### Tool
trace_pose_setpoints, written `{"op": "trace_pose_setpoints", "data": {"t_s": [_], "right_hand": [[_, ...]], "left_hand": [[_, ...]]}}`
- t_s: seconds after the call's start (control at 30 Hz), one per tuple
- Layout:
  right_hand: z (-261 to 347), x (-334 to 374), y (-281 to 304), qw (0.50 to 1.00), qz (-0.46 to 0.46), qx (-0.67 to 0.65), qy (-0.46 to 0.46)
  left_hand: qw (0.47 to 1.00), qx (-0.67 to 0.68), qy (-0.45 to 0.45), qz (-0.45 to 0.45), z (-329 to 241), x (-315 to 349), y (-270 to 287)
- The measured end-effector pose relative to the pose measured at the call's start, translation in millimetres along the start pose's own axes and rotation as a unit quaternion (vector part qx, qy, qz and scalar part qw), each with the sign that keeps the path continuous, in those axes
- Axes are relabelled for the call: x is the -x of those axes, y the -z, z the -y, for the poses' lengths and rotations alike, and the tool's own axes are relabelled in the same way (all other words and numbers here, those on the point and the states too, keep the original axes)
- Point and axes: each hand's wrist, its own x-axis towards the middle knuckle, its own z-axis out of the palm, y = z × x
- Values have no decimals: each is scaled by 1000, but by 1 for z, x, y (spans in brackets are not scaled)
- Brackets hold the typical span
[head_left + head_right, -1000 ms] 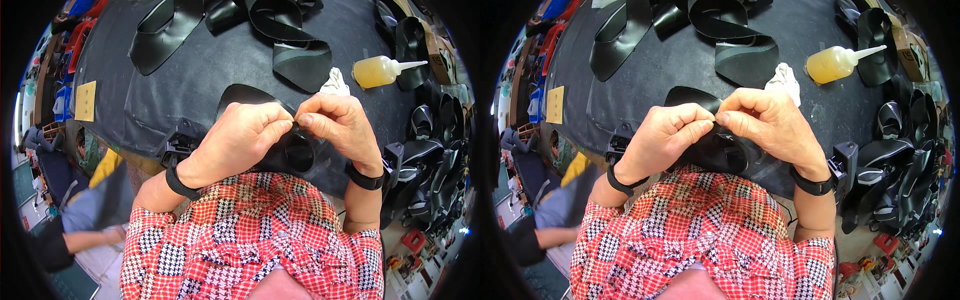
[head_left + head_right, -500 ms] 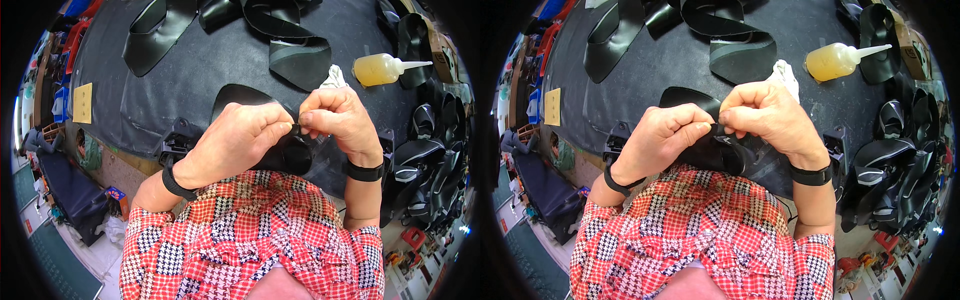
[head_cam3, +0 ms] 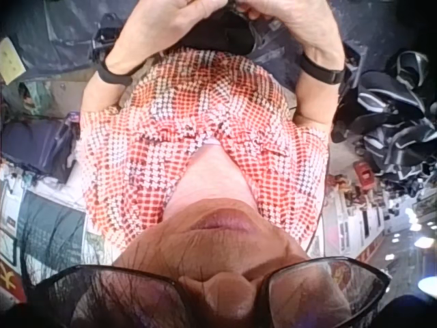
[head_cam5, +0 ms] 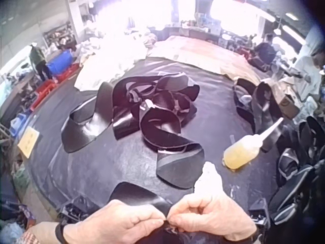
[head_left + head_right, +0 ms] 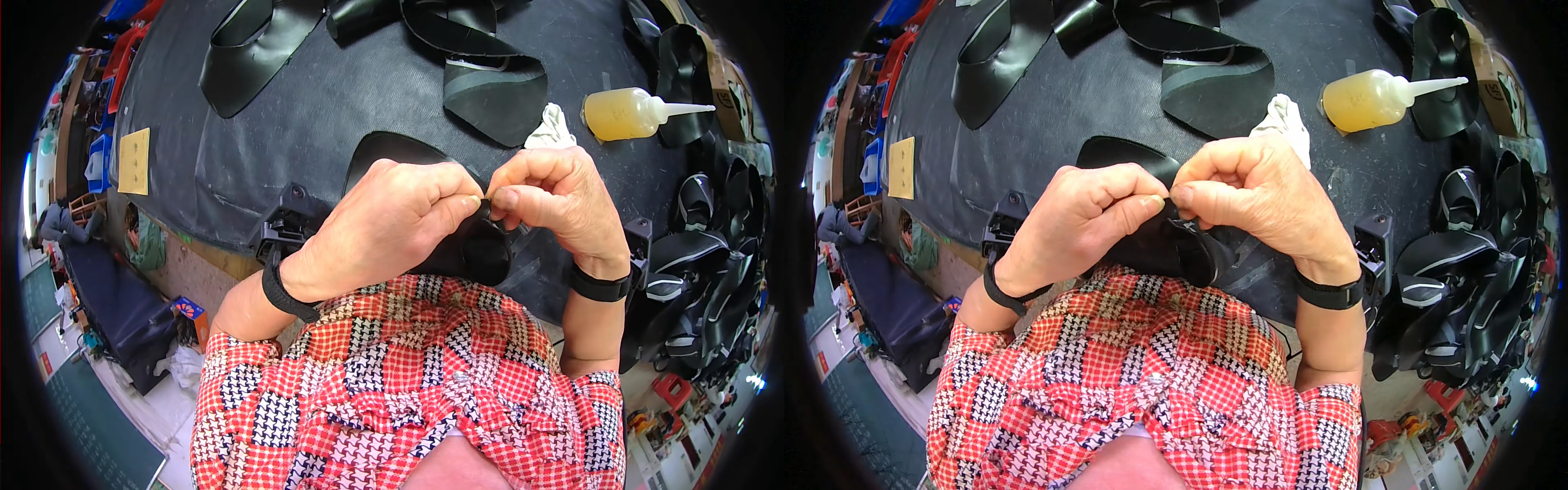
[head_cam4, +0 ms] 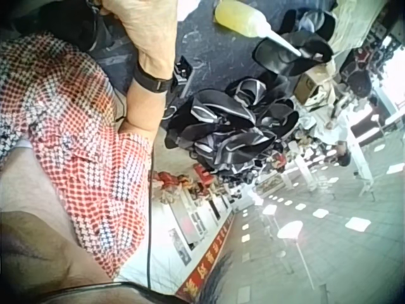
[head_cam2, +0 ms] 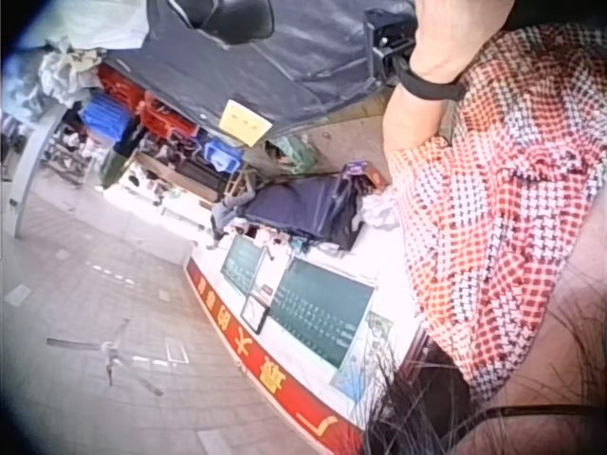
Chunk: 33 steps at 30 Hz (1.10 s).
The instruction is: Apply adhesive to shoe upper components and assemble them.
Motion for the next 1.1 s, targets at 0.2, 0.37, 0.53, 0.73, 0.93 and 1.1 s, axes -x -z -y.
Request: {"op": "trace_pose_setpoints", "data": {"t_s": [0.2,0.37,0.53,0.73,0.93,1.1], "right_hand": [[5,-2,1,999,17,22,-37],[4,-3,2,998,35,12,-58],[3,-1,4,997,37,-4,-70],[3,1,5,997,39,-1,-73],[-6,6,11,996,35,-18,-74],[-16,13,12,997,-11,-72,-25]], "left_hand": [[999,-8,-37,-3,2,-1,-2],[999,0,-49,-6,5,1,-6],[999,-4,-39,3,3,0,-6],[999,-9,-45,1,3,1,-8],[999,-1,-35,-7,2,3,-10],[1000,-7,-6,-9,-1,7,-13]]}}
